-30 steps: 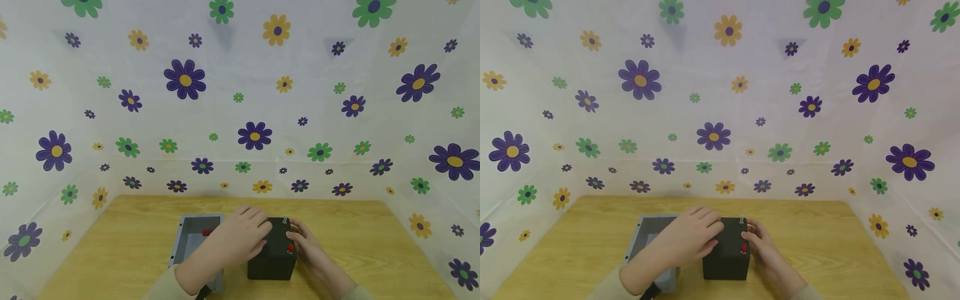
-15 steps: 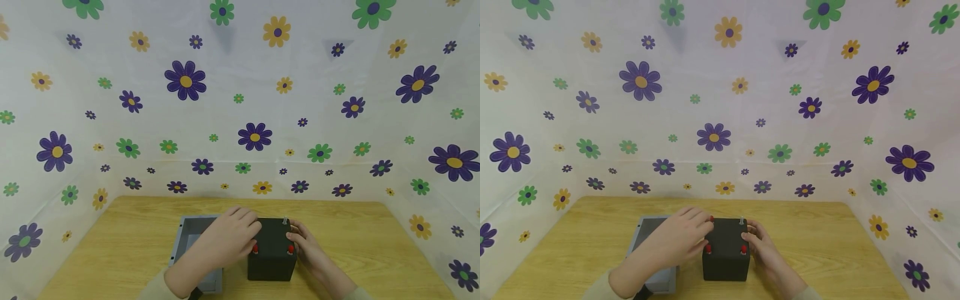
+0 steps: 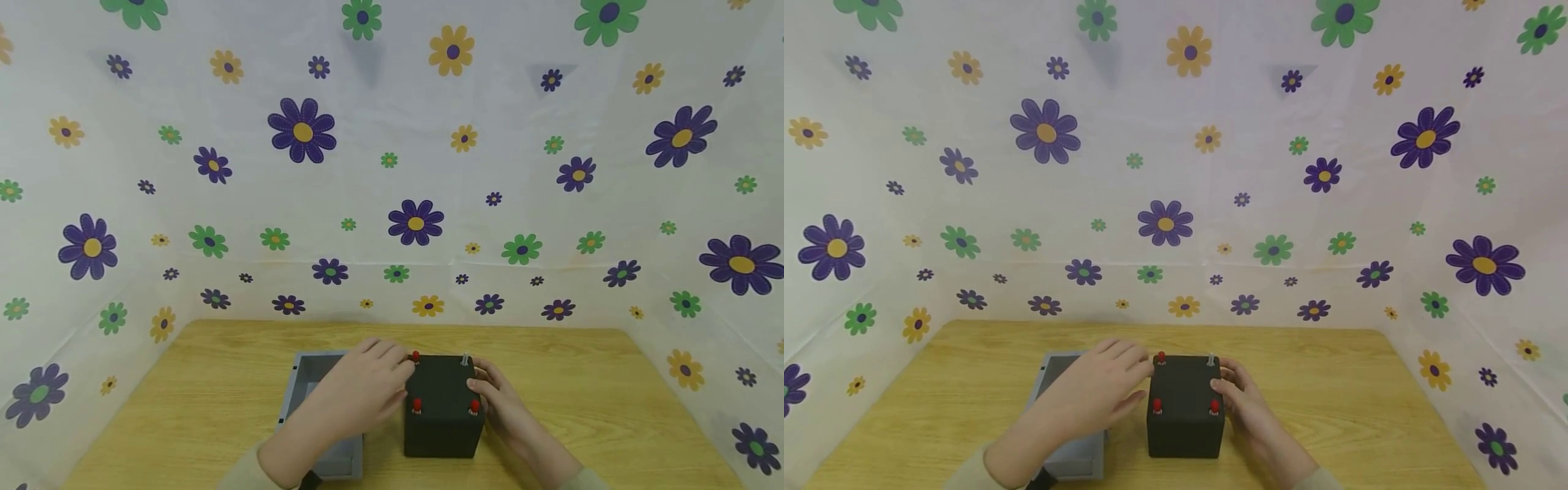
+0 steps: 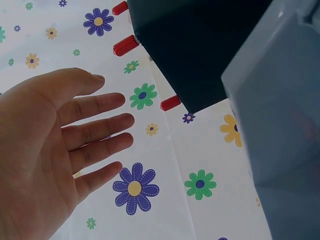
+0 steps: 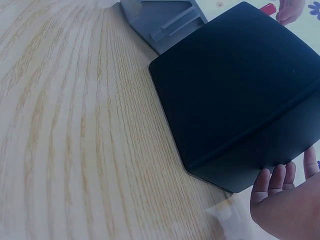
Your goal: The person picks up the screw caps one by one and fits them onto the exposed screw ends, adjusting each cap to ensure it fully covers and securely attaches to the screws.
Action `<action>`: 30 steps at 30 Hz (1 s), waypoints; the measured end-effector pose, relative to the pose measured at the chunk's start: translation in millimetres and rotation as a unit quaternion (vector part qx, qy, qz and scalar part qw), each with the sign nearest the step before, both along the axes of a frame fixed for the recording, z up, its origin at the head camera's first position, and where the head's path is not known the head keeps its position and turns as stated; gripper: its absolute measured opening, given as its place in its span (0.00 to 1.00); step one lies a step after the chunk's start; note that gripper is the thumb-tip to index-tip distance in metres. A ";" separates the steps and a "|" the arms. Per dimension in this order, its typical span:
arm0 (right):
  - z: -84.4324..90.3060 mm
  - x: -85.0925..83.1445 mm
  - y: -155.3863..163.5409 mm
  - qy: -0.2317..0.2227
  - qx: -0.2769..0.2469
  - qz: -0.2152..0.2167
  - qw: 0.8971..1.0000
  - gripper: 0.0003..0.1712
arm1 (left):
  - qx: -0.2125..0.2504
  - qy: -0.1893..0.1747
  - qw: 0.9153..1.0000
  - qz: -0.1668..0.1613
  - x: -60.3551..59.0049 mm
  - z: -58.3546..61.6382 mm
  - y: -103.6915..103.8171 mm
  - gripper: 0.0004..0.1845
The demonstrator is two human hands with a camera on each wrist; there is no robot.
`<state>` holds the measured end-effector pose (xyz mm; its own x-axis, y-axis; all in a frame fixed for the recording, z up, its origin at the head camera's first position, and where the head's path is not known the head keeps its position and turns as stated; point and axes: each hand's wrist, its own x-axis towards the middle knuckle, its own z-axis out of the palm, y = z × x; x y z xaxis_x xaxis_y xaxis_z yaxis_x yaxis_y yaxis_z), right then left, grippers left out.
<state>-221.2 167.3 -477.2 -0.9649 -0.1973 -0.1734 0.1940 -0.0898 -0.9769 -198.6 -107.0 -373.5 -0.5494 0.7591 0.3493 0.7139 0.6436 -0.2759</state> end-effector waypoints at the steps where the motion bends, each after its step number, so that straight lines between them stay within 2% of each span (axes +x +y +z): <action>1: 0.0 0.0 -0.3 0.000 -0.001 -0.002 1.000 0.34 | 0.001 0.000 1.000 0.001 -0.1 -0.4 -0.7 0.09; 15: 1.1 -0.2 0.1 -0.006 0.003 0.000 1.000 0.34 | 0.025 -0.032 0.999 0.024 -2.2 -6.0 -15.9 0.11; 23: 1.4 0.2 -1.0 -0.006 0.007 0.000 1.000 0.34 | 0.029 -0.014 0.999 0.017 -3.0 -12.2 -24.8 0.10; 30: 1.0 -0.2 0.1 -0.004 0.001 -0.004 1.000 0.32 | 0.033 -0.025 0.999 0.025 -4.9 -18.1 -30.5 0.11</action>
